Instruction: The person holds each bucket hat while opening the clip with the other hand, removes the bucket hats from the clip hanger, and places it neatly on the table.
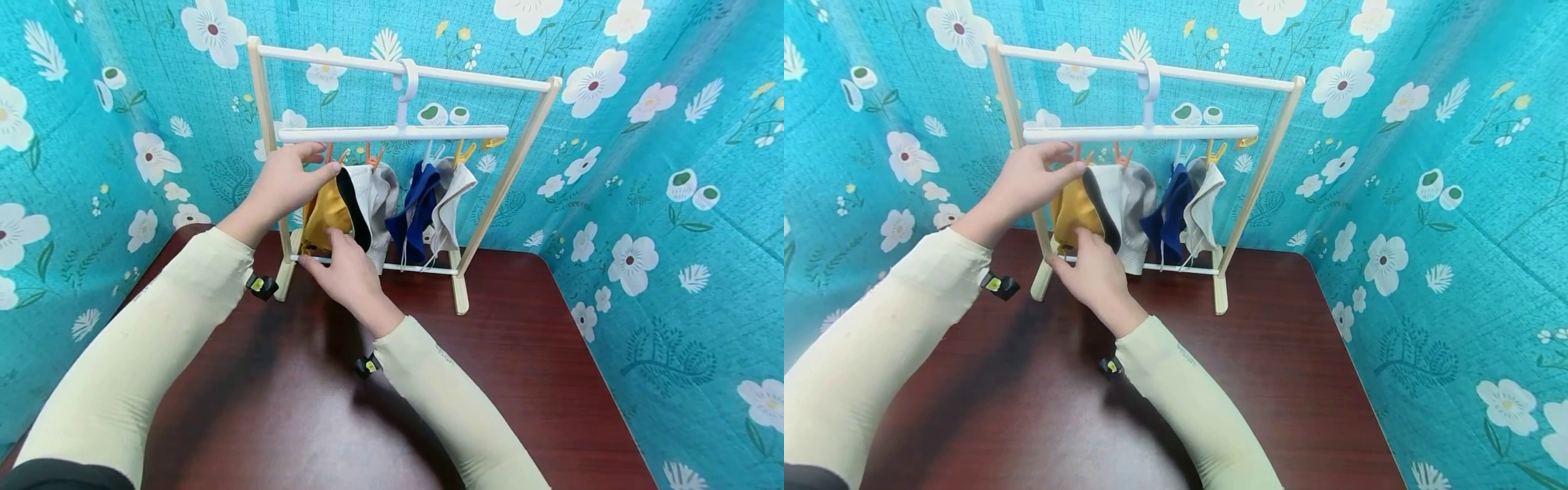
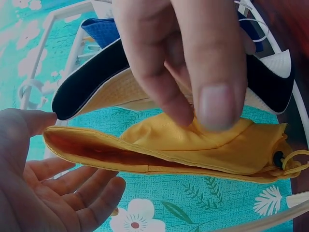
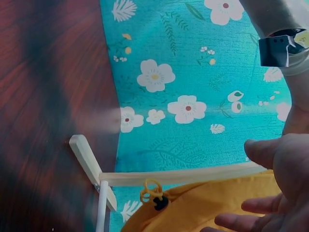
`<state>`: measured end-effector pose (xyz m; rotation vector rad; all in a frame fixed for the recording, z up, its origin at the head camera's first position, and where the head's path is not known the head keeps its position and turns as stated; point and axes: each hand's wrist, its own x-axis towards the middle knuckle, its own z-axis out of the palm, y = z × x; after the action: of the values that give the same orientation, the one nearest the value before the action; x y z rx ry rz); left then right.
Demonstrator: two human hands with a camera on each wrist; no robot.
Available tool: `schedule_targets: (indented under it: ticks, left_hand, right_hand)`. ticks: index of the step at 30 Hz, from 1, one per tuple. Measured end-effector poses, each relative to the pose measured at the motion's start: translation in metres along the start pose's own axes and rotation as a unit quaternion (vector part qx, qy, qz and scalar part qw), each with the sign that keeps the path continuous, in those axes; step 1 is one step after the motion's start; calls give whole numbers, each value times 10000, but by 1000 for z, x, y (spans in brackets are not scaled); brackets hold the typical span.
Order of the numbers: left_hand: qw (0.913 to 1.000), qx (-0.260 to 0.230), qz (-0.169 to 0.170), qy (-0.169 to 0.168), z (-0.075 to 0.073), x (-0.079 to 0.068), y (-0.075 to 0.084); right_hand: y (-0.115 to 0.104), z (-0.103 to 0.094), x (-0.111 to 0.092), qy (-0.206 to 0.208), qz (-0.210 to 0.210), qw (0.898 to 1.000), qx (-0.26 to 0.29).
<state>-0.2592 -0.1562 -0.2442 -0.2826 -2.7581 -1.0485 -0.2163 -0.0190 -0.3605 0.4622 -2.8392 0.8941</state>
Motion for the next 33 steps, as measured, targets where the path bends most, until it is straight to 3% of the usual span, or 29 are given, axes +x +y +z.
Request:
schedule_targets:
  ticks: [14,25,33]
  left_hand:
    - [9994,-115,45,308,3,0,-2]
    - [9990,-170,-42,402,8,2,-1]
    - [9989,-181,-54,439,8,2,-1]
  right_hand:
    - [-26,6,12,556,465,9972,-174]
    - [-28,12,24,683,860,9902,-865]
    - [-21,19,30,798,856,9877,-1034]
